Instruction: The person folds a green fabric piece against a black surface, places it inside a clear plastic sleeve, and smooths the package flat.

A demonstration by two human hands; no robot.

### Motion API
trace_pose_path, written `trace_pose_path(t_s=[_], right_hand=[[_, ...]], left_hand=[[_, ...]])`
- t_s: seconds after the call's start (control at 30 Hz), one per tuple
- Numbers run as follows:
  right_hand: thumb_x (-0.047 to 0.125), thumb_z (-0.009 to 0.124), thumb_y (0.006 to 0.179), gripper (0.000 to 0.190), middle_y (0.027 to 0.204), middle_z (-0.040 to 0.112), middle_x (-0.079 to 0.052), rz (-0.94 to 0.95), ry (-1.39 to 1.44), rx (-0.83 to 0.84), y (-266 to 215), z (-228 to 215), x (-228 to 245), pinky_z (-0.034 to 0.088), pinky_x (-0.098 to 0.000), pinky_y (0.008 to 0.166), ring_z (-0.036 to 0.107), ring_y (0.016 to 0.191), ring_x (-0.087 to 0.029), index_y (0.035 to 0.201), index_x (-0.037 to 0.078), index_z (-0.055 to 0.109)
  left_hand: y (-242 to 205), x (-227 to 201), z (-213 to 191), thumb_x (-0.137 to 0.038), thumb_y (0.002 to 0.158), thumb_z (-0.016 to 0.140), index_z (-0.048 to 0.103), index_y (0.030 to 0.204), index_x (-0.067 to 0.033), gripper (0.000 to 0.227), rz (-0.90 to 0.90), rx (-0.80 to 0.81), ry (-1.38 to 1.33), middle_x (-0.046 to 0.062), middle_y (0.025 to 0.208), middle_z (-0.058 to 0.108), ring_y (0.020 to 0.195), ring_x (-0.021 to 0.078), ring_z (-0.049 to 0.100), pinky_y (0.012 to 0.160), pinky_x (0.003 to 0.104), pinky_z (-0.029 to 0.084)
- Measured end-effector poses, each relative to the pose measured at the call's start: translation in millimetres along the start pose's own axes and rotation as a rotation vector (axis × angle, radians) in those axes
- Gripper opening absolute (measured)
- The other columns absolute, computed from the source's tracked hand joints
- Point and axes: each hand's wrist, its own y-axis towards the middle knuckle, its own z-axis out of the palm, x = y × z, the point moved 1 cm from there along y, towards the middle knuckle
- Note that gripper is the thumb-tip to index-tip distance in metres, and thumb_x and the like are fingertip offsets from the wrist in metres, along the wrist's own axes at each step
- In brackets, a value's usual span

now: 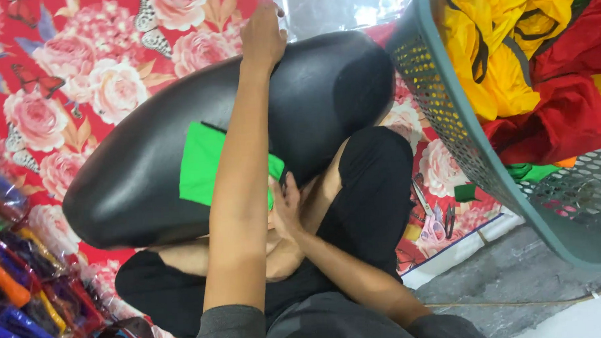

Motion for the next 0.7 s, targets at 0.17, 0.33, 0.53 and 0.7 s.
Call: trace_pose_path(t_s=[0.17, 0.33, 0.53, 0.7], right_hand=[[0.03, 0.056, 0.104, 0.021, 0.097, 0.068, 0.001, -0.072, -0.197, 0.068, -10.4, -0.7, 18.7, 0.051, -0.0271, 0.086, 0.062, 0.092, -0.008, 0.111, 0.01, 0.058], [0.023, 0.051, 0.107, 0.015, 0.086, 0.06, 0.003, -0.235, -0.173, 0.163, -12.5, -4.3, 13.9, 0.049, -0.0257, 0.075, 0.055, 0.079, -0.007, 0.11, 0.01, 0.056], [0.024, 0.054, 0.106, 0.012, 0.082, 0.053, 0.007, -0.136, -0.079, 0.149, -12.8, -2.6, 4.4, 0.046, -0.0246, 0.071, 0.048, 0.076, -0.005, 0.102, 0.013, 0.053], [0.027, 0.052, 0.106, 0.016, 0.086, 0.058, 0.003, -0.163, -0.191, 0.135, -13.1, -3.0, 8.6, 0.048, -0.028, 0.077, 0.054, 0.08, -0.008, 0.104, 0.011, 0.054]], left_hand=[[19.7, -15.0, 1.9, -0.007, 0.08, 0.089, 0.066, 0.123, -0.0046, 0.049, 0.107, -0.009, 0.073, 0.015, 0.128, 0.055, 0.115, 0.0409, 0.058, 0.074, 0.056, 0.057], [35.1, -16.8, 15.0, -0.062, 0.086, 0.086, 0.06, 0.13, -0.014, 0.07, 0.069, 0.025, 0.363, 0.007, 0.125, 0.064, 0.113, 0.0328, 0.06, 0.082, 0.049, 0.049], [38.5, -14.8, 16.9, -0.035, 0.075, 0.097, 0.061, 0.094, -0.0117, 0.047, 0.126, -0.038, 0.258, 0.007, 0.092, 0.067, 0.087, 0.0322, 0.064, 0.076, 0.048, 0.046], [36.5, -15.5, 11.7, -0.025, 0.075, 0.095, 0.074, 0.074, -0.0098, 0.026, 0.154, -0.119, 0.139, 0.007, 0.081, 0.073, 0.084, 0.0295, 0.066, 0.08, 0.046, 0.046]])
